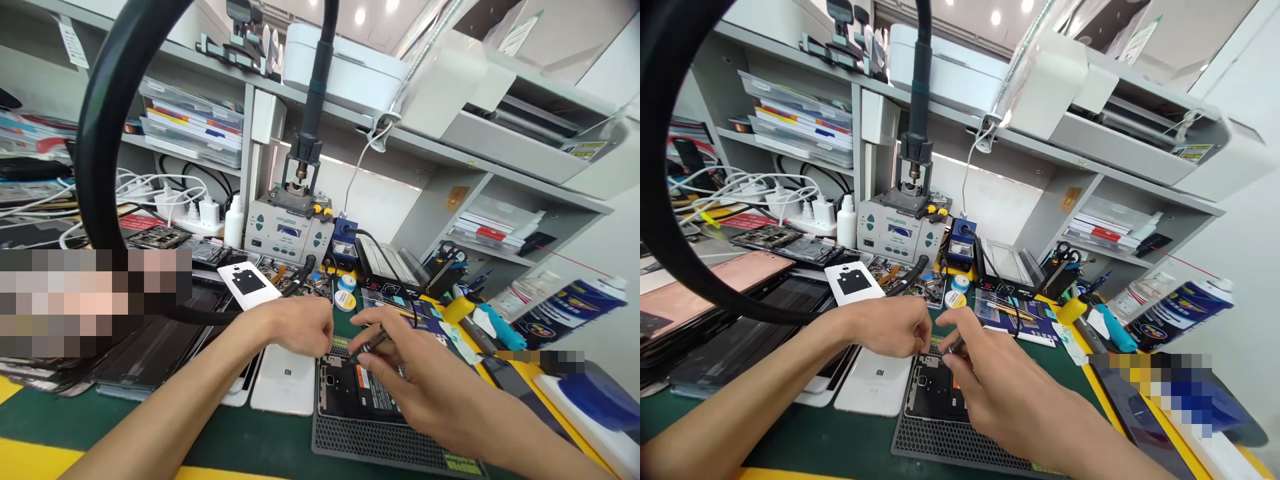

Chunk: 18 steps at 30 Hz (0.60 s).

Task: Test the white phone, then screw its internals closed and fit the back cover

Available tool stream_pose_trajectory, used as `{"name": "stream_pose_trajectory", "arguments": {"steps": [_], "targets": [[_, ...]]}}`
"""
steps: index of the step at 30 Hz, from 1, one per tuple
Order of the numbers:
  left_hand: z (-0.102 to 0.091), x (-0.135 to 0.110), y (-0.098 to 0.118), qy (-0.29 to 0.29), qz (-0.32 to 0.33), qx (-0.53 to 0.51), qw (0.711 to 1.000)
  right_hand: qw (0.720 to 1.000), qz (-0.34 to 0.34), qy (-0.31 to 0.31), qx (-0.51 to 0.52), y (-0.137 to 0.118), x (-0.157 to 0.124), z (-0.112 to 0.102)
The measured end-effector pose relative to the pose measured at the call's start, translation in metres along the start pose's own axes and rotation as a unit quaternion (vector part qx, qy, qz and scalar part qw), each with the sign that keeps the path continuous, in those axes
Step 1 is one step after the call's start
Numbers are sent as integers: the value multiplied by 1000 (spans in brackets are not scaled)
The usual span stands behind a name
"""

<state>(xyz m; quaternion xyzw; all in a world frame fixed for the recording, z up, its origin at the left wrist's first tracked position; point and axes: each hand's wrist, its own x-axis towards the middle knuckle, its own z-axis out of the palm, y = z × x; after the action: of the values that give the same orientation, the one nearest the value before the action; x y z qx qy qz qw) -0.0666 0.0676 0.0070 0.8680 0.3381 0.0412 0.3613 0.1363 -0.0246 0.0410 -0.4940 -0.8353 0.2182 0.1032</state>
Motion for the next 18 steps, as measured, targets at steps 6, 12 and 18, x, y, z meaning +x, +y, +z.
{"name": "stream_pose_trajectory", "arguments": {"steps": [6,12,18], "targets": [[1,4,-5,69,2,36,997,961,-2,191,201,23,1,-12],[13,18,-9,211,-20,145,967,908,21,304,288,64,16,1],[24,24,-8,200,-16,252,947,908,26,295,295,80,11,12]]}}
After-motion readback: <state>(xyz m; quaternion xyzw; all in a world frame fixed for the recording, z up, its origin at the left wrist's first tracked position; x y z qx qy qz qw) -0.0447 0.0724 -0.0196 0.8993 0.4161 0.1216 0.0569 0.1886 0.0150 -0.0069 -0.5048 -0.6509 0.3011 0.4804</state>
